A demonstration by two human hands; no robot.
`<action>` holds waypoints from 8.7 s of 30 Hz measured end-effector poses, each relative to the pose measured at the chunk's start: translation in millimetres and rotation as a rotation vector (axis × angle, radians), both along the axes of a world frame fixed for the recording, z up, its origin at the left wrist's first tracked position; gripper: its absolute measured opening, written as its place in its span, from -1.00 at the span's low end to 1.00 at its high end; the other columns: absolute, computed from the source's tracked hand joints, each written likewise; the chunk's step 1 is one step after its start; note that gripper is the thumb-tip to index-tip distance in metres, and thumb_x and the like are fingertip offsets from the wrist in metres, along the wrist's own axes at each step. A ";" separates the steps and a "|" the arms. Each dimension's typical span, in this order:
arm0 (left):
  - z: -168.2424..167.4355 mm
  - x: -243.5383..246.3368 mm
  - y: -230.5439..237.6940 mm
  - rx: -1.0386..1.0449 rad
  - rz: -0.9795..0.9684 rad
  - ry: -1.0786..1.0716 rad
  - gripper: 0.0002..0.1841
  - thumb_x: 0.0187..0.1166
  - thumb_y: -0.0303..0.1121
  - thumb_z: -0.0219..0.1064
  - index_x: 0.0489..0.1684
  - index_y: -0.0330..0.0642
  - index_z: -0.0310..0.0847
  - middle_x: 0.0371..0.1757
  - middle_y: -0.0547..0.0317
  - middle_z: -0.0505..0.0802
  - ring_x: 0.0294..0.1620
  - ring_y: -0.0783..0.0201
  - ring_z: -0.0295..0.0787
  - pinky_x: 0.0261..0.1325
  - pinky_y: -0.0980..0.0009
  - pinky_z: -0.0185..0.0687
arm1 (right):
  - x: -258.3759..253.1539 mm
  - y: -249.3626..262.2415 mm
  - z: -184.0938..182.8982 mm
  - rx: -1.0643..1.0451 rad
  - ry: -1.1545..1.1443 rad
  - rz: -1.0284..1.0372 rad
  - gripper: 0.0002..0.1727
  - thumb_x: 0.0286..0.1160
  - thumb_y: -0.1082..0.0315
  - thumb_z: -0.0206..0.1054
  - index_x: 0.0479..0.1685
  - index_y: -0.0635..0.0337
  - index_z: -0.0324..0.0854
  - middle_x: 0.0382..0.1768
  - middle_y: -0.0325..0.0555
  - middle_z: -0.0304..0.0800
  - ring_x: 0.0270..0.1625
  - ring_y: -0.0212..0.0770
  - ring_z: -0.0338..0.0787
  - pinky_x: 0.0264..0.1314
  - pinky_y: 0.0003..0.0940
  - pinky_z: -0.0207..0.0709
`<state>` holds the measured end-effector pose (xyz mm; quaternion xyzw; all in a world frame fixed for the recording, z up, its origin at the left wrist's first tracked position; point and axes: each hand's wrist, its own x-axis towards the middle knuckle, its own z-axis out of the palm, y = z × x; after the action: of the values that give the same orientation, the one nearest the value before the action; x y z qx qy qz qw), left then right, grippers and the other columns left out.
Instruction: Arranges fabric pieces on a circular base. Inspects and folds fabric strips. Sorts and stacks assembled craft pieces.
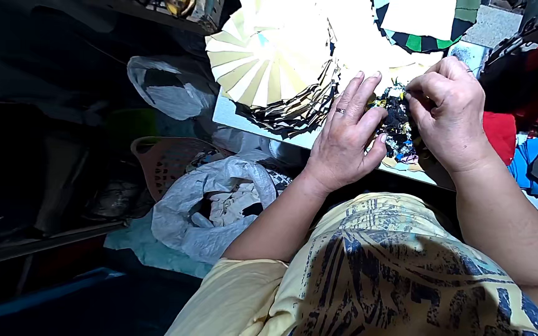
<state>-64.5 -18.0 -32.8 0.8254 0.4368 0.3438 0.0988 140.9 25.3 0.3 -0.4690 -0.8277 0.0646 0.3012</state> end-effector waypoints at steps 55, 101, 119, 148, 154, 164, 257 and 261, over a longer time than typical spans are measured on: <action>22.2 45.1 14.0 -0.233 -0.129 0.352 -0.39 0.86 0.08 -0.20 0.80 0.10 0.33 0.88 0.13 0.28 0.93 0.04 -0.04 0.84 -0.37 -0.40 | 49.9 -10.2 0.6 -0.114 0.038 -0.122 -0.84 0.60 0.42 0.33 -0.14 0.27 0.82 -0.21 0.07 0.75 -0.10 0.03 0.79 0.04 -0.01 0.67; 18.2 52.8 -6.1 -0.044 -0.117 0.101 -0.80 0.65 -0.24 0.29 -0.01 0.03 0.84 0.75 -0.09 0.46 0.88 -0.23 0.03 0.74 -0.56 -0.44 | 69.7 -49.8 5.4 -0.171 0.036 0.116 -0.79 0.57 0.27 0.40 -0.16 0.23 0.84 -0.20 0.03 0.72 -0.04 -0.01 0.72 0.07 -0.10 0.59; 9.0 45.8 -4.5 0.005 -0.136 -0.130 -0.76 0.61 -0.39 0.21 0.03 -0.10 0.81 0.70 -0.28 0.48 0.87 -0.34 0.00 0.78 -0.47 -0.38 | 60.5 -48.5 7.3 -0.061 0.020 -0.098 -0.80 0.66 0.35 0.30 -0.15 0.33 0.74 -0.16 0.18 0.71 -0.01 0.12 0.74 0.10 -0.01 0.58; 20.5 36.4 -14.0 -0.052 -0.219 0.093 -0.84 0.61 -0.16 0.39 -0.14 0.03 0.82 0.77 -0.09 0.43 0.91 -0.21 -0.07 0.73 -0.59 -0.54 | 67.5 -33.0 19.9 -0.123 0.035 -0.061 -0.72 0.67 0.40 0.25 0.15 0.34 0.78 0.04 0.23 0.75 0.06 -0.01 0.76 0.18 -0.23 0.63; 19.0 41.2 -5.6 -0.020 -0.166 0.124 -0.81 0.62 -0.13 0.38 -0.13 0.01 0.82 0.77 -0.05 0.45 0.91 -0.18 -0.04 0.72 -0.59 -0.53 | 55.1 -18.0 7.0 -0.114 -0.041 -0.071 -0.79 0.66 0.42 0.24 0.00 0.32 0.77 -0.07 0.20 0.73 0.01 0.07 0.77 0.15 -0.11 0.62; 26.2 49.2 4.5 0.009 -0.085 0.066 -0.66 0.68 -0.01 0.26 0.20 0.07 0.80 0.76 -0.07 0.45 0.90 -0.27 -0.06 0.70 -0.61 -0.53 | 55.3 -8.8 8.6 -0.057 0.095 -0.060 -0.81 0.62 0.48 0.26 -0.06 0.34 0.78 -0.10 0.15 0.79 0.02 -0.09 0.78 0.16 -0.31 0.61; -3.0 5.5 3.9 0.030 0.126 -0.285 -0.85 0.59 -0.67 0.21 -0.10 -0.44 0.71 0.56 -0.41 0.58 0.70 -0.18 0.44 0.70 0.11 0.44 | -21.0 -37.3 -5.6 -0.207 -0.351 0.154 -0.08 0.75 -0.32 -0.28 0.84 0.24 0.18 0.89 0.15 0.01 0.95 0.20 -0.14 0.83 0.48 -0.42; -9.4 2.2 5.2 0.118 0.078 -0.482 -0.73 0.60 -0.70 0.07 0.13 -0.54 0.62 0.52 -0.48 0.58 0.62 -0.13 0.52 0.59 0.13 0.56 | -32.2 -43.3 -11.6 -0.205 -0.350 0.220 -0.15 0.81 -0.19 -0.28 0.84 0.31 0.16 0.89 0.19 -0.01 0.95 0.18 -0.15 0.85 0.43 -0.40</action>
<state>-62.3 -12.8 -42.1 0.7066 0.4112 0.5591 0.1384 108.8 -18.0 -11.3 -0.4083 -0.9026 0.0984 0.0948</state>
